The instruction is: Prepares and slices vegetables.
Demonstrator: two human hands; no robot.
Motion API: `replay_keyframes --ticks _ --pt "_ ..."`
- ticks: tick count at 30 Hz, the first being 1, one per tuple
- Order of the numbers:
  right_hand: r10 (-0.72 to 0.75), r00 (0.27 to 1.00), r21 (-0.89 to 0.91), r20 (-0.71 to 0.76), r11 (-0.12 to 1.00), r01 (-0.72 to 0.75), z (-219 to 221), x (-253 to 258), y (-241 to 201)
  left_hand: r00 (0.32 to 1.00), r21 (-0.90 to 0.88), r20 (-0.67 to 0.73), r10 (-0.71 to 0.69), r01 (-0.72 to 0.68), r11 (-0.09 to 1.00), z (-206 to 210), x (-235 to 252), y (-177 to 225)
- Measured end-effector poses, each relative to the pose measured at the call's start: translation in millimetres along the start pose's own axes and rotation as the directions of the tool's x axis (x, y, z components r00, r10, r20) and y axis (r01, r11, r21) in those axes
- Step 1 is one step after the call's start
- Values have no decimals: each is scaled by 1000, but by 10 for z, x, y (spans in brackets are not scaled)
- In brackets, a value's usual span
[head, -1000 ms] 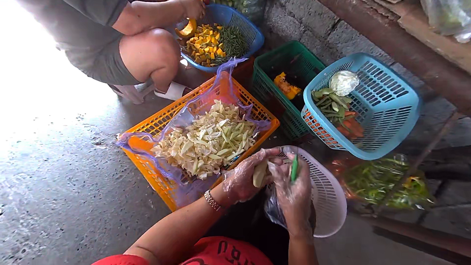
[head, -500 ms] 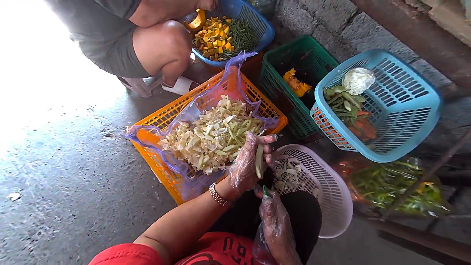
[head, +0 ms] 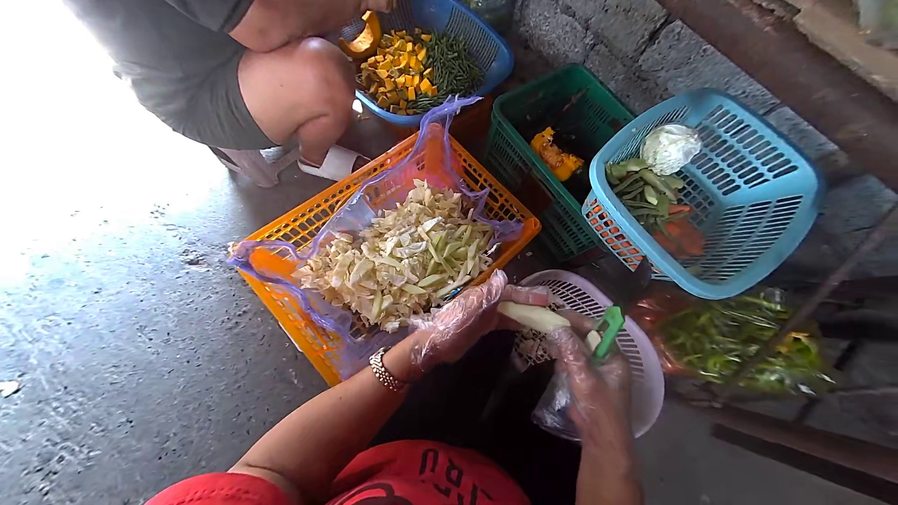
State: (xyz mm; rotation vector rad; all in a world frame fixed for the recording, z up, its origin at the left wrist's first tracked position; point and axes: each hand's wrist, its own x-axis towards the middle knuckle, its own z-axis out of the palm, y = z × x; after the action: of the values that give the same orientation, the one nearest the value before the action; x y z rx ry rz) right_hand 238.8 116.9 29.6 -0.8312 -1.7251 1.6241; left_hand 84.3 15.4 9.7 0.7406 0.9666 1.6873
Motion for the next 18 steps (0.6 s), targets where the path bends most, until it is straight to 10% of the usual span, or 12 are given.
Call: replay_keyframes --ticks 3,7,12,18 --pt "-33 994 -261 104 963 59 -95 99 -129 994 334 100 -32 -3 942 -39 14 85" --pt "-92 992 -150 89 983 105 21 138 -62 984 415 180 6 -81 906 -35 112 13" --pt "-11 997 18 75 1000 10 58 -133 90 976 42 -210 -53 63 997 6 146 -45" --pt "-37 989 72 142 997 27 315 -546 197 819 -60 -572 51 -104 993 103 256 -193"
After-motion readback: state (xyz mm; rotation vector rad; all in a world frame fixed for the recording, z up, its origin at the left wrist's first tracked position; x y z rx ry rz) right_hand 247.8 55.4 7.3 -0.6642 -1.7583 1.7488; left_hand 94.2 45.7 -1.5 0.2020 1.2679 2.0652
